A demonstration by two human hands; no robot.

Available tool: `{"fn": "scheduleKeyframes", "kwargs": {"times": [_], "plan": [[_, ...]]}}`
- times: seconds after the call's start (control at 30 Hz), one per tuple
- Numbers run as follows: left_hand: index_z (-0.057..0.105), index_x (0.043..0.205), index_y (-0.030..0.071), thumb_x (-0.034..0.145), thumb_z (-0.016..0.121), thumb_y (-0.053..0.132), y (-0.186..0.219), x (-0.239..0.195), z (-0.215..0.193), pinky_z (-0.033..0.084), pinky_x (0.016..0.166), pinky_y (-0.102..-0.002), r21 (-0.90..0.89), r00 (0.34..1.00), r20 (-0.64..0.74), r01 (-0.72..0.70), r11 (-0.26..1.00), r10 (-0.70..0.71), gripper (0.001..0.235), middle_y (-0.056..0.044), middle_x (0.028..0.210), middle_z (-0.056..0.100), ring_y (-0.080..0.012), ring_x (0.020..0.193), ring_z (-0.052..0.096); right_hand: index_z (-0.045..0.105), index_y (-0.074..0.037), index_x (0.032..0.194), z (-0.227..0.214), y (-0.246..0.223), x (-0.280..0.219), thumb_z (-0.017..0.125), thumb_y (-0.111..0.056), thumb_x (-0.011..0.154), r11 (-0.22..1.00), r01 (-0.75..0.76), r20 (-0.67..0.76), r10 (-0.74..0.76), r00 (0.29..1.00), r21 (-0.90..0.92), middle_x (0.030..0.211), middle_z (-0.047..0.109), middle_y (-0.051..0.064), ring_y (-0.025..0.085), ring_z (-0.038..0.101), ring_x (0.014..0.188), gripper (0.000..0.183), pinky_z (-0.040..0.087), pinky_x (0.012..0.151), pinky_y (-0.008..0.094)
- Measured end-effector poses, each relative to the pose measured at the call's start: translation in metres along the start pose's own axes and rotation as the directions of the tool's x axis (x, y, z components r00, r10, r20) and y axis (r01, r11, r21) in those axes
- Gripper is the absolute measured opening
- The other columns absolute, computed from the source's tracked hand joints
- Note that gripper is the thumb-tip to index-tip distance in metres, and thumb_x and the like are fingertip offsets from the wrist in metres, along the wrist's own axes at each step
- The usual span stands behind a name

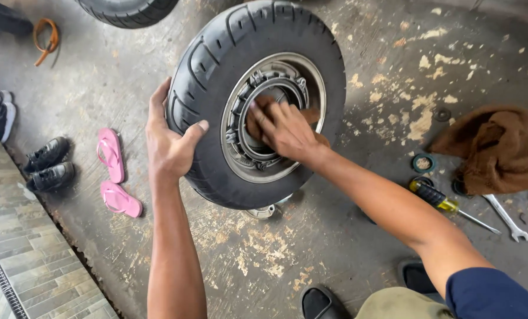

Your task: The person cleans the hub and rim of a motorcycle tire using a brown cloth. They then pick up a green rubber seal, wipe it with the cloth, and place it into the center of the tire hub.

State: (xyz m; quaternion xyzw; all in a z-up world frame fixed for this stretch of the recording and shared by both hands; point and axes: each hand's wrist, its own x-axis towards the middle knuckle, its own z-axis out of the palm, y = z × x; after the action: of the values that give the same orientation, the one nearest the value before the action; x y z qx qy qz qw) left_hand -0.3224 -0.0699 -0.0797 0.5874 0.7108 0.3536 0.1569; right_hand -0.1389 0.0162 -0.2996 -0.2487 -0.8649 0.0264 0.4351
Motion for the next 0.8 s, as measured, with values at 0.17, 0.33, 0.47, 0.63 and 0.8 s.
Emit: {"fn": "scheduleKeyframes", "kwargs": {"times": [0.17, 0.33, 0.47, 0.63, 0.8], "plan": [[0.045, 0.152, 0.018, 0.072, 0.077, 0.043, 0.008, -0.005, 0.003, 0.047, 0.103, -0.056, 0.005, 0.999, -0.03, 0.022, 1.0, -0.021, 0.09, -0.026, 0.134, 0.066, -0.0504, 0.125, 0.062, 0.066, -0.007, 0.134, -0.032, 0.002, 0.008, 0.067, -0.023, 0.084, 0.978, -0.207, 0.06, 0.207, 0.976, -0.015, 0.105, 0.051, 0.018, 0.042, 0.057, 0.086, 0.053, 0.051, 0.063, 0.05], [0.039, 0.147, -0.002, 0.072, 0.069, 0.015, 0.023, -0.002, 0.003, 0.057, 0.097, -0.054, -0.006, 0.995, -0.001, -0.101, 0.995, 0.101, 0.083, -0.033, 0.133, 0.062, -0.0448, 0.117, 0.067, 0.063, 0.001, 0.132, -0.094, -0.002, 0.018, 0.078, -0.005, 0.09, 0.999, -0.036, 0.041, 0.036, 0.998, 0.012, 0.121, 0.062, 0.017, 0.031, 0.058, 0.088, 0.046, 0.054, 0.076, 0.039], [0.042, 0.144, 0.0, 0.071, 0.07, 0.012, 0.036, 0.016, 0.005, 0.062, 0.091, -0.046, -0.028, 0.993, -0.033, -0.112, 0.993, 0.111, 0.08, -0.028, 0.125, 0.07, -0.0382, 0.108, 0.074, 0.063, -0.008, 0.134, -0.072, 0.026, 0.027, 0.064, -0.028, 0.102, 0.982, -0.188, 0.151, 0.185, 0.971, 0.006, 0.129, 0.055, 0.019, 0.033, 0.053, 0.102, 0.037, 0.044, 0.088, 0.04], [0.043, 0.145, 0.002, 0.068, 0.074, 0.018, 0.038, 0.015, 0.007, 0.059, 0.089, -0.045, 0.045, 0.999, -0.031, -0.03, 0.999, 0.032, 0.084, -0.025, 0.123, 0.072, -0.0365, 0.105, 0.074, 0.049, -0.027, 0.155, -0.042, 0.033, 0.011, 0.056, -0.025, 0.095, 0.863, -0.012, 0.34, 0.212, 0.916, -0.505, 0.109, 0.049, 0.013, 0.025, 0.046, 0.081, 0.06, 0.038, 0.075, 0.038], [0.044, 0.144, -0.001, 0.069, 0.073, 0.019, 0.033, 0.012, 0.004, 0.061, 0.086, -0.043, 0.036, 0.998, -0.061, -0.021, 0.999, 0.023, 0.083, -0.024, 0.121, 0.074, -0.0345, 0.102, 0.076, 0.067, -0.004, 0.099, -0.033, 0.024, 0.009, 0.063, -0.016, 0.083, 0.872, 0.043, 0.24, 0.087, 0.967, -0.488, 0.099, 0.049, 0.014, 0.026, 0.048, 0.07, 0.021, 0.04, 0.066, 0.039]]}}
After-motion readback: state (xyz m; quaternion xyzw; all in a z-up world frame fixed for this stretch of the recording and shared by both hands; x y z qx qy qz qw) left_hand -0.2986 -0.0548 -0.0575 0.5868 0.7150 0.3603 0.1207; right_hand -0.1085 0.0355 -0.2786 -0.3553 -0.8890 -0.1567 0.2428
